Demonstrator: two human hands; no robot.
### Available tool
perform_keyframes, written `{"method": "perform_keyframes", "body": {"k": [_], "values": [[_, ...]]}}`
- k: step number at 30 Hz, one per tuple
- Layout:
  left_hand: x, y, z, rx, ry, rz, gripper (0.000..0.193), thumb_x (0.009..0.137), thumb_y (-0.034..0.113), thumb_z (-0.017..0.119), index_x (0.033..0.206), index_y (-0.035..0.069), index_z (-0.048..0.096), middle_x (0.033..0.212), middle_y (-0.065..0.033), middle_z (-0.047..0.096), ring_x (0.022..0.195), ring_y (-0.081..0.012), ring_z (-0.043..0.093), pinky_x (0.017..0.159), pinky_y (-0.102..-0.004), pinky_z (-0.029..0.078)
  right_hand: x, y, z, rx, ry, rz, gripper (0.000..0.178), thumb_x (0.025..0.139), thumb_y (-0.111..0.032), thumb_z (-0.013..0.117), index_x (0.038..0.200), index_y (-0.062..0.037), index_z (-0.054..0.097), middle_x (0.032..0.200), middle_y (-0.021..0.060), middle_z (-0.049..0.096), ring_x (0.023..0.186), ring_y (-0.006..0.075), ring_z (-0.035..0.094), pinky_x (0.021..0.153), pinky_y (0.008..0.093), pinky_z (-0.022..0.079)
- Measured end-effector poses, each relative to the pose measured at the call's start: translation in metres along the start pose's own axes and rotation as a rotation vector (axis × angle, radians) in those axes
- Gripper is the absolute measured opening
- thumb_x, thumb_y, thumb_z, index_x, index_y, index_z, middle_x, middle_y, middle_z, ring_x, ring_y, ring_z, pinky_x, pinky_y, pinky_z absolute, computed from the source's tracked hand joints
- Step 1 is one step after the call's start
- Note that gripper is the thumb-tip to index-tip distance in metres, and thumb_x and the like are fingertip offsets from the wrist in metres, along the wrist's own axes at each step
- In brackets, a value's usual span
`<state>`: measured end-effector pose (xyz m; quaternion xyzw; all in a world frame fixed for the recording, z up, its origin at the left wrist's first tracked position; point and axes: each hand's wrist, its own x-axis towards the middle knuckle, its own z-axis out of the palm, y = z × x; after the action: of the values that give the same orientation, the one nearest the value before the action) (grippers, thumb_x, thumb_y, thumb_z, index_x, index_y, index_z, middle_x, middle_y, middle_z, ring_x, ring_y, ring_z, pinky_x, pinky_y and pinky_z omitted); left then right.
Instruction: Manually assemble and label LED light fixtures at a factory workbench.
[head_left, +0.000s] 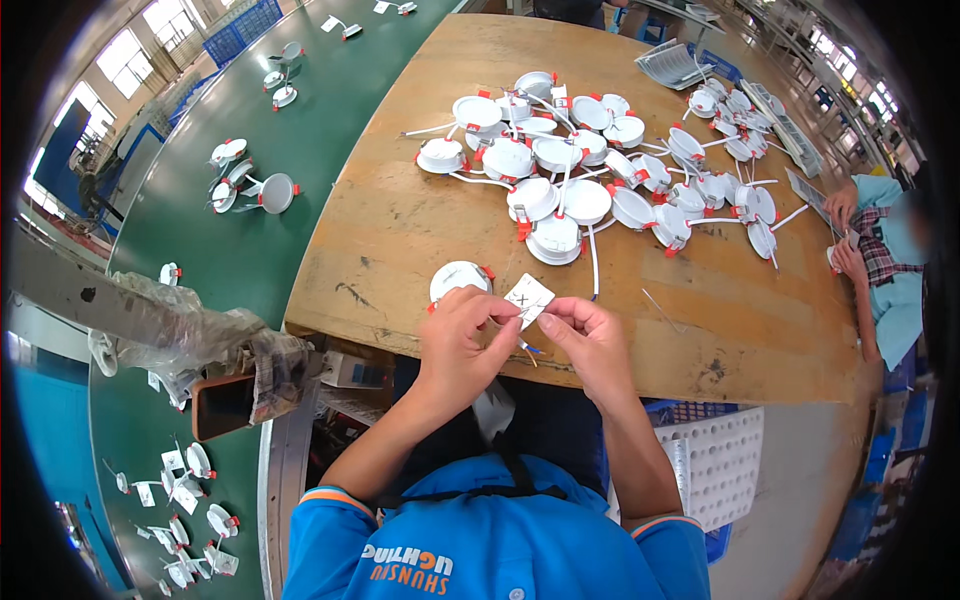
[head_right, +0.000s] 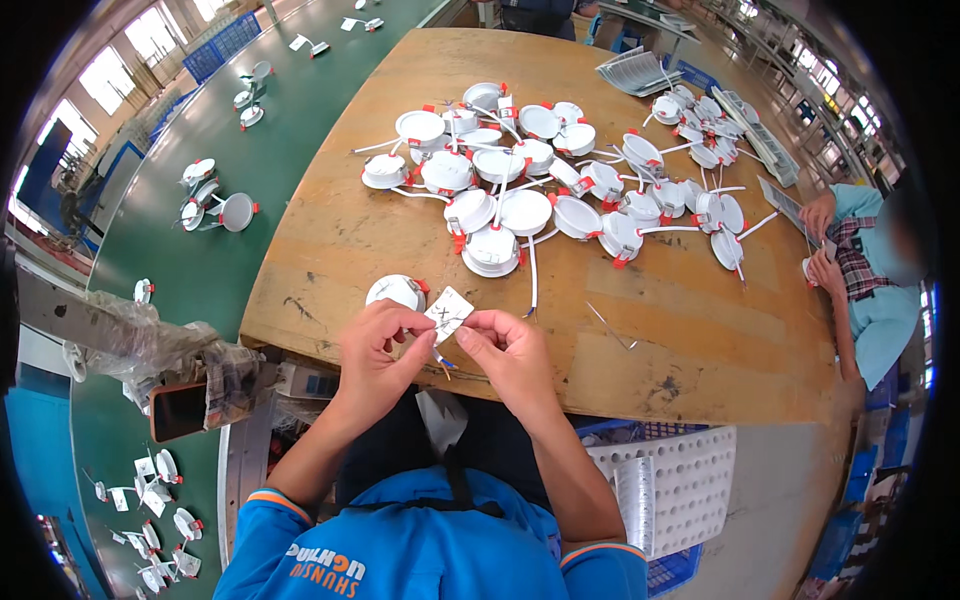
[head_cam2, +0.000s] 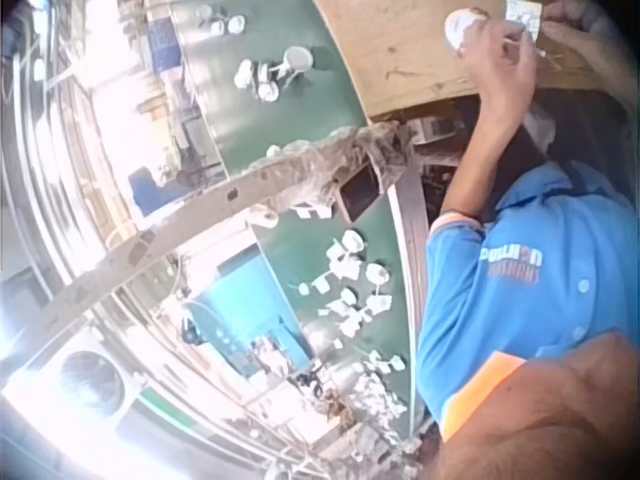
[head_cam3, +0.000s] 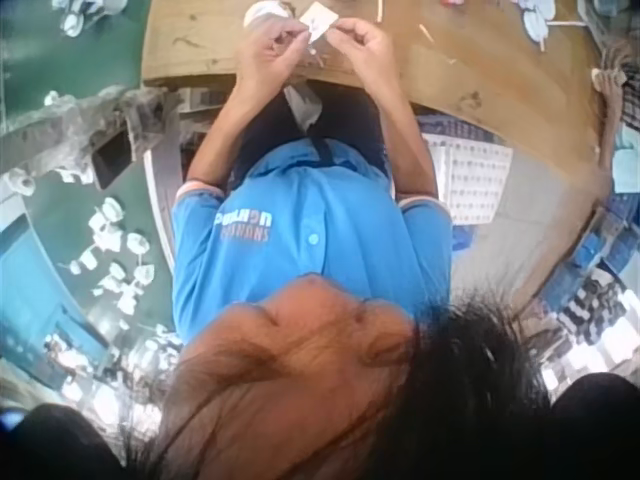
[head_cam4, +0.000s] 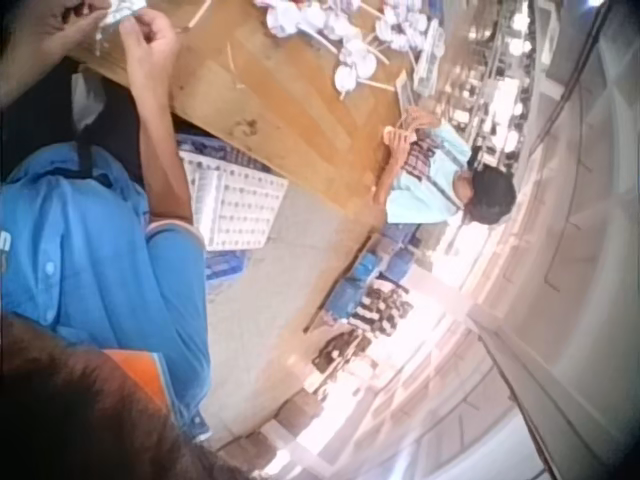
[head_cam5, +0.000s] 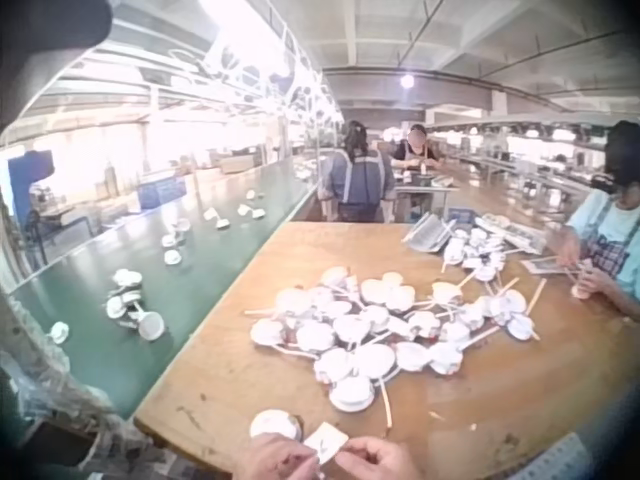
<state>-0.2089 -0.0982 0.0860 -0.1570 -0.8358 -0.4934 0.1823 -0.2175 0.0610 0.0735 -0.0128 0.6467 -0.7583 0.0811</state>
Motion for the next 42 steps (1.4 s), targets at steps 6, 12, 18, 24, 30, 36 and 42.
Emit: {"method": "perform_keyframes", "body": {"k": [6, 12, 18, 24, 30, 36, 42], "values": [[-0.009, 0.003, -0.001, -0.072, 0.041, -0.029, 0.009, 0.069, 0.002, 0.061, 0.078, 0.002, 0.058, 0.071, -0.0085, 0.054, 0.064, -0.0181, 0.052, 0.055, -0.0271, 0.042, -0.002, 0.004, 0.015, -0.056, 0.041, -0.067, 0.010, 0.077, -0.007, 0.060, 0.082, 0.0017, 0.060, 0.061, -0.0052, 0.050, 0.053, 0.0004, 0.040, 0.046, 0.0175, 0.031], [-0.025, 0.002, -0.008, -0.148, 0.069, -0.102, 0.007, 0.075, 0.001, 0.058, 0.082, 0.000, 0.059, 0.074, -0.0049, 0.055, 0.064, -0.0090, 0.049, 0.058, -0.0211, 0.039, -0.016, 0.004, 0.035, -0.425, 0.111, -0.330, 0.007, 0.069, -0.003, 0.063, 0.073, -0.0011, 0.057, 0.052, -0.0001, 0.042, 0.045, 0.0080, 0.038, 0.042, 0.0244, 0.031], [-0.055, -0.016, -0.008, -0.507, 0.153, -0.320, 0.007, 0.079, 0.005, 0.057, 0.084, -0.001, 0.058, 0.073, -0.0036, 0.056, 0.065, -0.0065, 0.052, 0.056, -0.0204, 0.041, -0.025, 0.012, 0.049, -0.750, 0.116, -0.758, 0.013, 0.062, -0.002, 0.065, 0.068, -0.0057, 0.054, 0.054, 0.0052, 0.043, 0.046, 0.0192, 0.045, 0.042, 0.0310, 0.036], [-0.056, -0.010, -0.011, -0.694, 0.194, -0.461, 0.016, 0.081, 0.004, 0.055, 0.096, -0.002, 0.054, 0.070, 0.0001, 0.052, 0.062, -0.0028, 0.047, 0.055, -0.0183, 0.039, -0.038, 0.028, 0.047, -0.720, 0.077, -0.744, 0.013, 0.062, 0.003, 0.063, 0.068, -0.0052, 0.054, 0.055, 0.0047, 0.043, 0.044, 0.0165, 0.043, 0.041, 0.0280, 0.035], [-0.026, -0.011, -0.029, -0.151, -0.119, -0.165, 0.020, 0.076, 0.005, 0.058, 0.096, 0.002, 0.056, 0.071, -0.0037, 0.048, 0.058, -0.0094, 0.044, 0.052, -0.0221, 0.035, -0.034, 0.032, 0.034, -0.375, 0.040, -0.372, 0.008, 0.069, 0.002, 0.061, 0.071, -0.0035, 0.055, 0.057, -0.0012, 0.042, 0.049, 0.0042, 0.037, 0.043, 0.0195, 0.032], [-0.005, -0.020, -0.015, -0.134, -0.108, -0.024, 0.009, 0.074, 0.006, 0.060, 0.081, 0.001, 0.059, 0.071, -0.0080, 0.052, 0.060, -0.0159, 0.051, 0.052, -0.0265, 0.040, -0.019, 0.018, 0.016, -0.015, -0.078, -0.067, 0.004, 0.077, -0.002, 0.057, 0.081, -0.0017, 0.056, 0.067, -0.0060, 0.049, 0.057, -0.0005, 0.041, 0.053, 0.0148, 0.034], [0.001, -0.025, 0.005, -0.474, -0.093, -0.301, 0.008, 0.079, 0.005, 0.059, 0.081, -0.003, 0.058, 0.065, -0.0023, 0.058, 0.057, -0.0054, 0.052, 0.050, -0.0204, 0.041, -0.013, 0.003, 0.000, -0.036, -0.015, -0.045, 0.003, 0.079, -0.004, 0.057, 0.081, -0.0016, 0.056, 0.072, -0.0032, 0.055, 0.061, 0.0007, 0.047, 0.056, 0.0148, 0.036]]}}
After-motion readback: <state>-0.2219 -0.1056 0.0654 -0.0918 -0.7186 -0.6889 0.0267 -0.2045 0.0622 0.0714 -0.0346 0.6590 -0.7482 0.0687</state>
